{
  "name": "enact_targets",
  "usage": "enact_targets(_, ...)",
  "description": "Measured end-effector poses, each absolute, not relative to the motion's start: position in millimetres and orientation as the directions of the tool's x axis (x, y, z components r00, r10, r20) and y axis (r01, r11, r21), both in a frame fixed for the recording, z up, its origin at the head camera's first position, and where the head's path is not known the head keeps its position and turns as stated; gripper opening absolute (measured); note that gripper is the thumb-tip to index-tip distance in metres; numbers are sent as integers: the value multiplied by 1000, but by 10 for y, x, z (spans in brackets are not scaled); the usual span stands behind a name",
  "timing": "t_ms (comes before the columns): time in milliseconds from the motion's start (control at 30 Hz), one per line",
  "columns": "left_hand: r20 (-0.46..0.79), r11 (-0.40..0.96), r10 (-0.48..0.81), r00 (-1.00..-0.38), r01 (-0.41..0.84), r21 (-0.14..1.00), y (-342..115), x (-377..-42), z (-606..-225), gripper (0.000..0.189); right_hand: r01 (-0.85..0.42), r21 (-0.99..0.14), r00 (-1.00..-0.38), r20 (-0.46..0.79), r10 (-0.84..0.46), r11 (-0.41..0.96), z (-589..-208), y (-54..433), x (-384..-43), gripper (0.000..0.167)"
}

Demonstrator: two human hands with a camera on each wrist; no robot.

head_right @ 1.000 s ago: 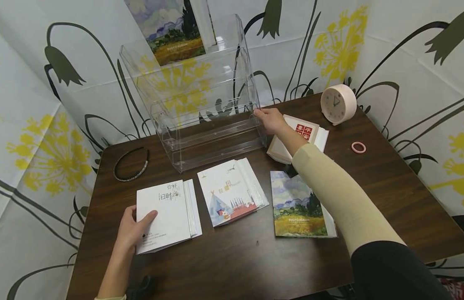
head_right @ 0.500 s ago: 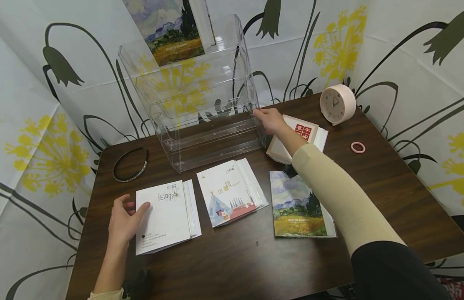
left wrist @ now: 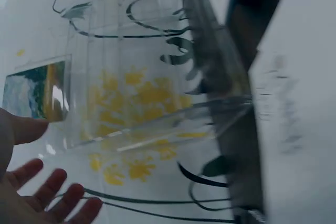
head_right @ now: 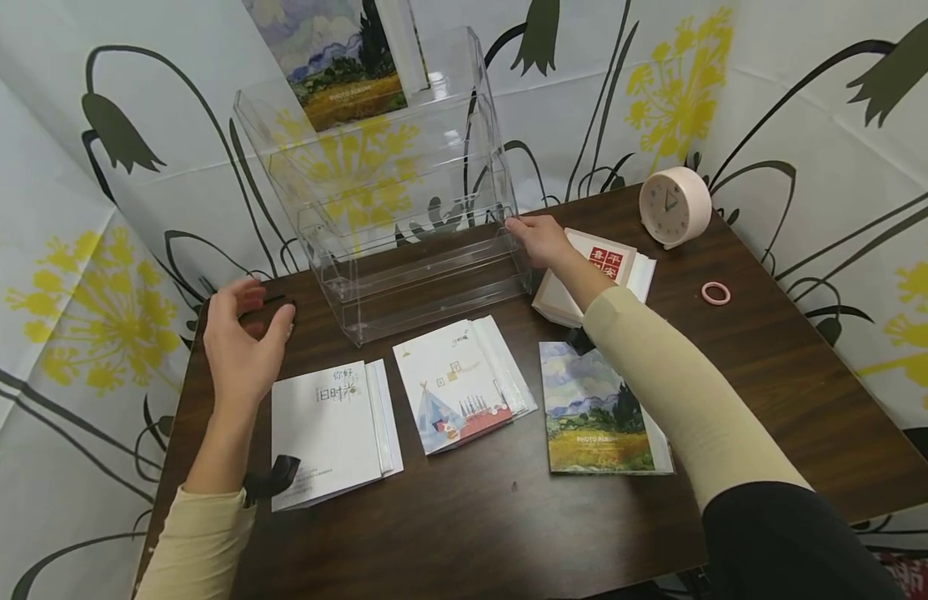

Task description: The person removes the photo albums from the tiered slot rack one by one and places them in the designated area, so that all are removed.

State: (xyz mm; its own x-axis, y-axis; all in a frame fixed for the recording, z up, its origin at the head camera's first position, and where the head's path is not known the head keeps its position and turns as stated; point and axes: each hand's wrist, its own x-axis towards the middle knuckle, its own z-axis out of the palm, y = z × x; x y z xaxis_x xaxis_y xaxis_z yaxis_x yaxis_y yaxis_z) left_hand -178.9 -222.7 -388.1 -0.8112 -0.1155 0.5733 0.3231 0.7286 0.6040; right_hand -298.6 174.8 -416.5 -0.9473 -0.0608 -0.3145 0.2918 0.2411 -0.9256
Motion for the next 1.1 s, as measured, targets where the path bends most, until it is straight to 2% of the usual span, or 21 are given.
enact_targets(167, 618, 627, -63, -784, 451, 636, -2044, -2272, -3409, 42, 299, -925, -945, -321, -62, 237, -4160, 1750, -2978, 56)
enact_targets(400, 571, 475, -91, -816, 468, 745, -1679, -2751, -2634, 38, 295, -922, -946, -318, -56, 252, -4170, 1761, -2982, 56)
enact_targets(567, 530, 497, -95, -843, 421, 759, -1581, -3254, -2520, 49, 289, -928, -950, -309, -50, 236, -4162, 1761, -2982, 56)
enact_targets(767, 504, 519, -103, -857, 386, 763, -1464, -3484, -2347, 57, 284, -927, -951, -306, -53, 243, -4151, 1740, -2975, 56)
enact_targets(900, 435, 457, -114, -893, 342, 821, -1374, -3567, -2212, 64, 281, -927, -952, -301, -45, 249, -4155, 1745, -2982, 55)
enact_targets(1100, 347, 315, -101, -932, 301, 900, -1255, -3626, -2114, 61, 276, -929, -954, -296, -46, 247, -4154, 1758, -2984, 53)
